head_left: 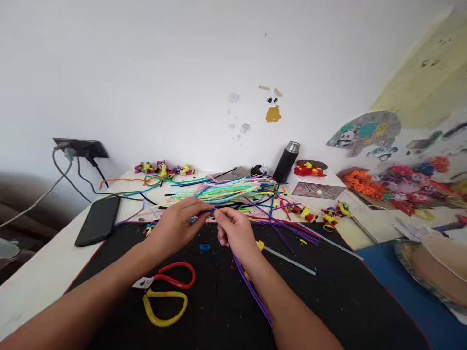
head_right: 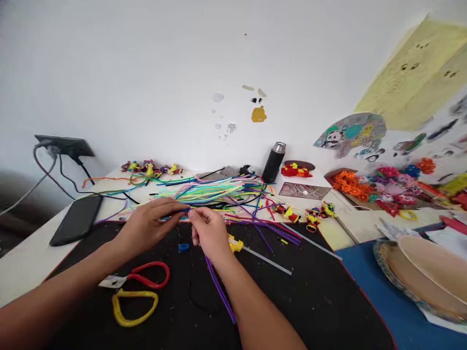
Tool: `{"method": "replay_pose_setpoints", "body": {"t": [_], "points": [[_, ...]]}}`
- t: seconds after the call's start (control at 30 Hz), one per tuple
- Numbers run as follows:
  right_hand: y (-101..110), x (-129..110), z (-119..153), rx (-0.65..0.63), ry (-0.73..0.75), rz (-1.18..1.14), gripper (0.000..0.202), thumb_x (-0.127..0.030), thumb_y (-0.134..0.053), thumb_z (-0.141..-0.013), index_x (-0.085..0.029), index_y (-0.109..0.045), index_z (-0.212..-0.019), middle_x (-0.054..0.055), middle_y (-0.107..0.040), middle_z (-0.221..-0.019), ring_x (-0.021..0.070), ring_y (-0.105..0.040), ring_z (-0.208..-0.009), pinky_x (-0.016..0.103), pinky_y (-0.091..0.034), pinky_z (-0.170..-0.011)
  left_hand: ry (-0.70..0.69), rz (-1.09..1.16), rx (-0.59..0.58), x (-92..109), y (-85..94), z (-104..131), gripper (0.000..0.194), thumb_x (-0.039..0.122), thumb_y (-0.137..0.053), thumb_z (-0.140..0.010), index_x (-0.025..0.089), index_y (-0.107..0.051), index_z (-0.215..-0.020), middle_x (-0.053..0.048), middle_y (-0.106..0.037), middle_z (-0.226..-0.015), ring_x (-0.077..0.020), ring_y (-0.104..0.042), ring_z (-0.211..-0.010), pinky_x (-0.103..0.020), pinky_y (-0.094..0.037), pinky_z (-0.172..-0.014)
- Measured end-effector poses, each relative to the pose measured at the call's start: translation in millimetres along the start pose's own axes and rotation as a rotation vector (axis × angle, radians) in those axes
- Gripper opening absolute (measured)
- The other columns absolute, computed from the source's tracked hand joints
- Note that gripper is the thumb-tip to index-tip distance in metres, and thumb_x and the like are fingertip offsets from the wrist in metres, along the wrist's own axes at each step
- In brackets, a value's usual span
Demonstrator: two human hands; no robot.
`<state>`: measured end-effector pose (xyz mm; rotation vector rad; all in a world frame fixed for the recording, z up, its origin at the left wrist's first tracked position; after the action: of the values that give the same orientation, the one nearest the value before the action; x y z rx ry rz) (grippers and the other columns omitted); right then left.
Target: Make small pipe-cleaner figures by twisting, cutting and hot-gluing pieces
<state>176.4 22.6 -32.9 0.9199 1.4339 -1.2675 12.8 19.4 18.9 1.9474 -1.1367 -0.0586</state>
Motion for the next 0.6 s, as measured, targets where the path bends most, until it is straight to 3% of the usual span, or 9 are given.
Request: {"method": "replay_pose_setpoints", "body": {"t": [0.17, 0.4, 0.6], "points": [[-1.2, -0.7, 1.8, -0.023, -0.053, -0.057, 0.045, -0.06, -0.077, -0.078, -0.017, -0.068, -0.092, -0.01, -0.052, -0.044, 0.0087, -0.042, -0.032, 0.02, -0.027, -0.032, 0.192, 0.093, 0.006, -4.0, -3.0, -1.7, 0.024, 0.029, -0.06, -0.099, 0.019, -0.081, -0.104, -0.008, -0.083, -0.098, -0.0229, -0.076, -0.088, -0.031, -0.056, -0.08], [-2.8, -1.4, 3.4, -0.053, -0.062, -0.107, 0.047, -0.062, -0.077, -0.08, -0.016, -0.073, -0.091, -0.009, -0.052, -0.047, 0.0079, -0.044, -0.033, 0.02, -0.026, -0.034, 0.423, 0.184, 0.009, -11.6, -2.0, -0.8, 0.027, 0.041, -0.065, -0.093, 0.022, -0.083, -0.102, -0.006, -0.085, -0.101, -0.0259, -0.076, -0.093, -0.034, -0.053, -0.086], [-6.1, 1.3, 5.4, -0.079, -0.074, -0.101, 0.045, -0.061, -0.077, -0.081, -0.017, -0.072, -0.09, -0.008, -0.053, -0.047, 0.008, -0.044, -0.033, 0.02, -0.025, -0.034, 0.62, 0.435, 0.017, -12.6, -9.9, 0.2, 0.029, 0.048, -0.073, -0.084, 0.02, -0.081, -0.092, -0.006, -0.083, -0.088, -0.0262, -0.074, -0.082, -0.033, -0.055, -0.073]]}}
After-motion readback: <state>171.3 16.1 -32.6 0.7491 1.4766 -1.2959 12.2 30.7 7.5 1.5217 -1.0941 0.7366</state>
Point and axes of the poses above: each hand's wrist, its own z-axis away from the middle knuckle, its own y-axis out of the back of the hand, x = y × z, the point moved 3 cm from there along -z, towards the middle knuckle
